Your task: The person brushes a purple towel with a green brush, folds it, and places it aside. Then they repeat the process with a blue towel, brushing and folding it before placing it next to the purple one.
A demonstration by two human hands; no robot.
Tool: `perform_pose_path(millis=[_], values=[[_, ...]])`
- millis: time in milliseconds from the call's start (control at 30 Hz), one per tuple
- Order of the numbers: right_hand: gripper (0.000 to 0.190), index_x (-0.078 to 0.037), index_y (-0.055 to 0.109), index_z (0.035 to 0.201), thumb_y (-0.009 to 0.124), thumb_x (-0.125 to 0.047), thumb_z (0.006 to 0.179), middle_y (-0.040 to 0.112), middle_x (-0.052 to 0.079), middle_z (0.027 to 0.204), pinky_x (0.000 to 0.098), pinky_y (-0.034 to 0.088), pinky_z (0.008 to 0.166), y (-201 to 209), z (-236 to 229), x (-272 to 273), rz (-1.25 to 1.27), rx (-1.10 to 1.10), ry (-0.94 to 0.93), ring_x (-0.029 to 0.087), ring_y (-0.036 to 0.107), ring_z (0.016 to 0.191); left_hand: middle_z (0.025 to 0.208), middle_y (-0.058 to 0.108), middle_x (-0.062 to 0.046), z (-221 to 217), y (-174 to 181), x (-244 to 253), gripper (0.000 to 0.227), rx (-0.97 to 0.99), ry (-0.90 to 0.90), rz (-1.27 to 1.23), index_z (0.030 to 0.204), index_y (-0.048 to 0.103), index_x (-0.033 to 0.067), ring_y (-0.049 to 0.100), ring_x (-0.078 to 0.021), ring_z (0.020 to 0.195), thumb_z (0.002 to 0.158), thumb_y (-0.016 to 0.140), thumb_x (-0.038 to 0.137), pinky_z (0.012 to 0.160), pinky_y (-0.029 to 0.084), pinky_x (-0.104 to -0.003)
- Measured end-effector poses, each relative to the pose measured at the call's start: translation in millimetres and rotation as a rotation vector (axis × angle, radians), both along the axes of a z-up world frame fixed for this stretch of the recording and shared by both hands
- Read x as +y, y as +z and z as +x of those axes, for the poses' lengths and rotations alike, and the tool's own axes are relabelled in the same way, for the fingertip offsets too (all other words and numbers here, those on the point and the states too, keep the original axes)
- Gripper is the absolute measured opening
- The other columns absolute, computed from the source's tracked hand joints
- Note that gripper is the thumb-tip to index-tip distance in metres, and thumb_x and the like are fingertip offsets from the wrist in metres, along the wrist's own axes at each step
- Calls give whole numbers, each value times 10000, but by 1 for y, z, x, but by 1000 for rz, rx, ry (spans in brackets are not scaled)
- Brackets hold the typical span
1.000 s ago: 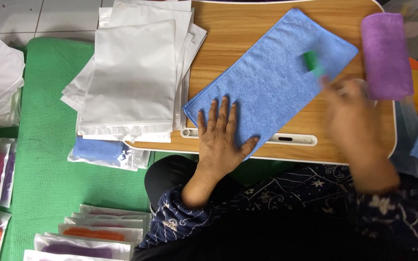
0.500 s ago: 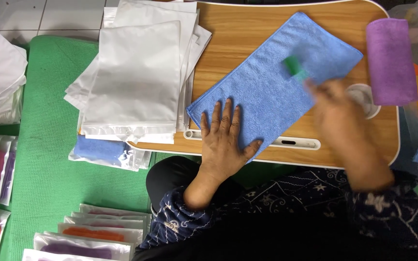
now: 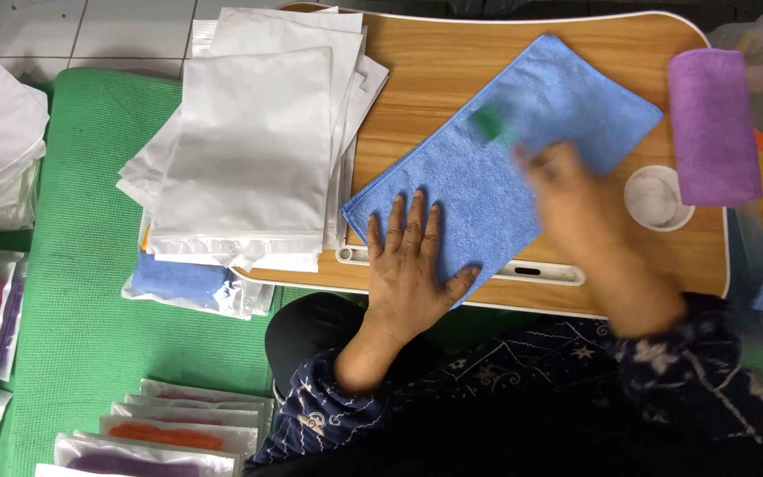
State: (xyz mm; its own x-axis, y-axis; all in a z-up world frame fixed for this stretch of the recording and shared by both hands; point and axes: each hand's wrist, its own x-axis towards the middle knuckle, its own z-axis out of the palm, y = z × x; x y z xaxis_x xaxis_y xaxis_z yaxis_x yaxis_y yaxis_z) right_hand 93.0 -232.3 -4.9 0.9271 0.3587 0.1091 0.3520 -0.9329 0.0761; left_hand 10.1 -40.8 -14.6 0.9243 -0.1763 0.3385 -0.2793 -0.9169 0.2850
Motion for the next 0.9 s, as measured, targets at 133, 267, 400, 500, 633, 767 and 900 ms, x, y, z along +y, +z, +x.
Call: perform_pose_path(millis=[133,267,400,500,633,767,900], values=[[571,-228,399,1236,467,10,721,407,2,899,296,369,262,-17,-5,18,-61,-215,242,156,375,306,1337,246,-139,1,0,0,735,43,2,15,1249,330,30,206,-336,1245,764,294,582,995,123,-522],[535,-245,349,1271,405,-72,768,407,121,1002,440,419,356,-19,42,-24,-38,46,-189,306,520,436,1335,250,-136,0,-1,0,734,13,6,26,1242,347,32,214,-332,1242,763,284,585,993,131,-524],[483,-67,483,1187,435,-10,710,435,221,1038,519,436,518,-1,16,-38,128,-126,-242,426,500,762,1319,281,-141,0,-1,0,724,-21,11,11,1228,366,29,235,-335,1232,764,290,580,989,140,-522],[437,-36,460,1192,457,-20,755,428,251,1064,555,409,518,8,-28,-38,277,-77,-251,452,496,773,1307,304,-146,1,0,-3,701,-25,16,39,1203,405,27,264,-348,1215,781,262,568,976,172,-517],[477,-85,460,1267,429,-73,791,468,232,926,518,394,595,-7,-67,-54,261,-58,-391,424,472,792,1184,448,-146,25,11,-4,435,-141,15,35,985,552,50,404,-342,1096,808,395,415,864,308,-487],[414,-76,602,1180,517,-49,776,483,121,782,390,427,534,-30,-76,-79,24,-385,-272,295,519,650,1321,276,-19,70,-9,-3,465,-6,-101,98,1180,449,170,209,-318,1236,834,314,450,969,160,-554],[356,-69,616,1153,562,-192,823,530,134,903,402,390,562,-29,-73,-78,12,-433,-279,307,505,737,1359,182,-15,80,-19,2,608,168,-142,115,1264,333,174,38,-278,1261,809,153,534,996,18,-499]])
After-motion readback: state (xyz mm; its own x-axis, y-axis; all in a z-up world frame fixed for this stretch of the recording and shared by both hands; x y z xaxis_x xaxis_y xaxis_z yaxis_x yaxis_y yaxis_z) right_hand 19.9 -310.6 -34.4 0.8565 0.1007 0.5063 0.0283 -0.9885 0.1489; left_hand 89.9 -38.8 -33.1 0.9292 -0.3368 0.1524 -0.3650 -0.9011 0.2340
